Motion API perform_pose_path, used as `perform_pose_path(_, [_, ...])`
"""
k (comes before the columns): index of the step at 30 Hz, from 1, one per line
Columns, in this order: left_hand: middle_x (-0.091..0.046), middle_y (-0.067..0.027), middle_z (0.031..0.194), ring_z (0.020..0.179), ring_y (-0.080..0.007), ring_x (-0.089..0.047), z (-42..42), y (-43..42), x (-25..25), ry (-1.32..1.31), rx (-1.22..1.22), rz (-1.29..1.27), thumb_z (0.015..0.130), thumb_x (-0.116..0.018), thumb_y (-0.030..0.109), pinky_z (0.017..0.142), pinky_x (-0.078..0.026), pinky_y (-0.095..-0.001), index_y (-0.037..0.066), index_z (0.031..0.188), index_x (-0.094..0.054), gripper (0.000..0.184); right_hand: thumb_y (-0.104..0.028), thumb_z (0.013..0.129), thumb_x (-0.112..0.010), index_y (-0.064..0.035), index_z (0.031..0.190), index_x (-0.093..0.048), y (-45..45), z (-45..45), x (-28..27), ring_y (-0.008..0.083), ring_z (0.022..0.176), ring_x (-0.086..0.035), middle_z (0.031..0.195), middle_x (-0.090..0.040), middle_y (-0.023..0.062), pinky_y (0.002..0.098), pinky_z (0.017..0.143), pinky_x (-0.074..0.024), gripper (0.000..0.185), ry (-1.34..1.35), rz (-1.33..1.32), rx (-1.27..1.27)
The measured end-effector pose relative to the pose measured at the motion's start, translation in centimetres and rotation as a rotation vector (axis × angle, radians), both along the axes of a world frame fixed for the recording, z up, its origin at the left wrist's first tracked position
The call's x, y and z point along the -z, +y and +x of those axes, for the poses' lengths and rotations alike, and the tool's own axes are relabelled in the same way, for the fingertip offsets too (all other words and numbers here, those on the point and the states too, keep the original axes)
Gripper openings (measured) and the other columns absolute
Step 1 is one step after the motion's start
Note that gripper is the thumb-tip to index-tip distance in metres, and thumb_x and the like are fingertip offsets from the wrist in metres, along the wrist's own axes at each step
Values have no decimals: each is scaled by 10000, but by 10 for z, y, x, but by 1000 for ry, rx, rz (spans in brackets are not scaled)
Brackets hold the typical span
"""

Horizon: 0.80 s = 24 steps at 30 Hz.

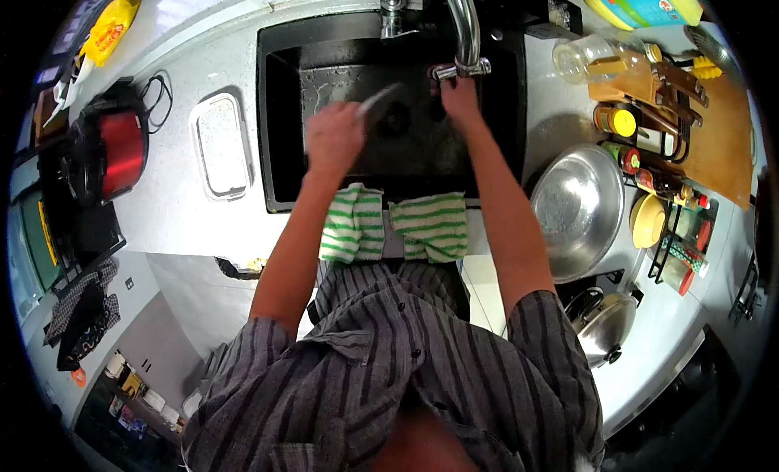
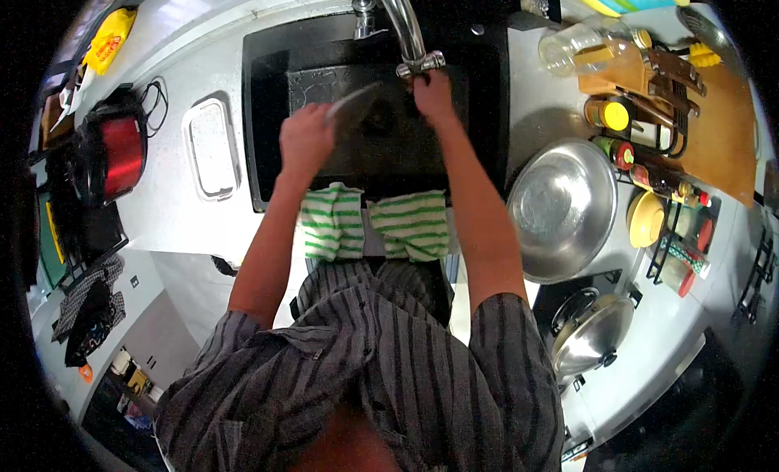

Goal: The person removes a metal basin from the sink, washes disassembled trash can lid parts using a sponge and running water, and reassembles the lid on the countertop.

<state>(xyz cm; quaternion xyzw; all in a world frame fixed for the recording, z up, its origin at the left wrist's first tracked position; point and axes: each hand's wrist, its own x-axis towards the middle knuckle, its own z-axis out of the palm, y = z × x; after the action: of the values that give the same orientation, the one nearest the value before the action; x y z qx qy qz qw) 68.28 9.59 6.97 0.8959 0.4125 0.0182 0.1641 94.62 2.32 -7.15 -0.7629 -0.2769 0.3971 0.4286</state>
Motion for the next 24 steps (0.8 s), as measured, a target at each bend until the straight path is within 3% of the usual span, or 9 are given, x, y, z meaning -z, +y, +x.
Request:
perform_pose_path(2, [-632,-107,859,824,-334,-635,-35,3,9,-238,-60,155,889,-658,165,711,-506,-460,79,985,-693,133,-41,941,-518,-33,1093,-680,-51,-35,53,225,1014,-620,1100,-671,120,375,853,-515,222,-119,-53,-57])
perform_pose_path(4, [-627,-117,870,842,-332,-625,-57,4,-3,-262,-89,182,890,-657,154,730,-502,-453,69,1032,-701,171,-199,962,-577,-66,1194,-673,-87,-69,58,303,1137,-601,1233,-646,154,430,961,-485,284,52,-534,-348])
perform_pose_path(6, [-625,-120,877,847,-332,-617,-75,5,-10,-278,-105,143,904,-648,146,731,-495,-443,55,1058,-697,186,-383,974,-565,-114,1316,-632,-103,-93,61,338,1269,-536,1380,-576,157,445,1058,-436,440,-46,-836,-826])
perform_pose_path(9, [-629,-137,910,853,-346,-623,-90,-3,-22,-303,-154,78,961,-597,159,743,-493,-433,29,1090,-686,203,-523,986,-492,-125,1407,-568,-116,-98,41,330,1340,-478,1468,-502,148,452,1110,-397,584,81,-933,-900])
perform_pose_path(12, [-624,-156,914,846,-352,-625,-102,-5,-26,-365,-168,64,999,-569,175,743,-494,-422,8,1089,-678,219,-382,944,-606,-96,1342,-617,-107,-94,-4,315,1295,-524,1404,-563,148,452,1064,-440,491,18,-921,-888])
perform_pose_path(15, [-627,-164,913,840,-356,-623,-111,-7,-30,-408,-166,73,995,-574,168,741,-495,-414,0,1078,-678,214,-173,863,-670,-83,1253,-669,-119,-70,44,301,1113,-644,1262,-660,145,430,943,-521,400,124,-627,-949])
perform_pose_path(18, [-632,-170,914,845,-359,-623,-115,-8,-34,-465,-152,120,995,-573,157,748,-497,-405,-10,1058,-675,206,2,767,-650,-76,1063,-743,-122,-64,61,279,870,-704,1052,-732,123,407,790,-566,320,-99,-472,-520])
perform_pose_path(21, [-634,-174,907,838,-359,-625,-123,-8,-42,-516,-125,167,993,-573,137,751,-501,-399,-19,1031,-669,187,-30,787,-617,-61,909,-759,-92,-58,20,322,753,-701,889,-733,147,426,713,-559,190,-261,-351,-296])
perform_pose_path(24, [-630,-175,891,821,-350,-628,-128,-7,-41,-596,-140,188,993,-571,122,752,-503,-387,-21,1010,-667,173,-86,798,-609,-32,811,-737,-59,-66,-14,380,772,-683,798,-690,196,441,696,-539,139,-550,-156,-141])
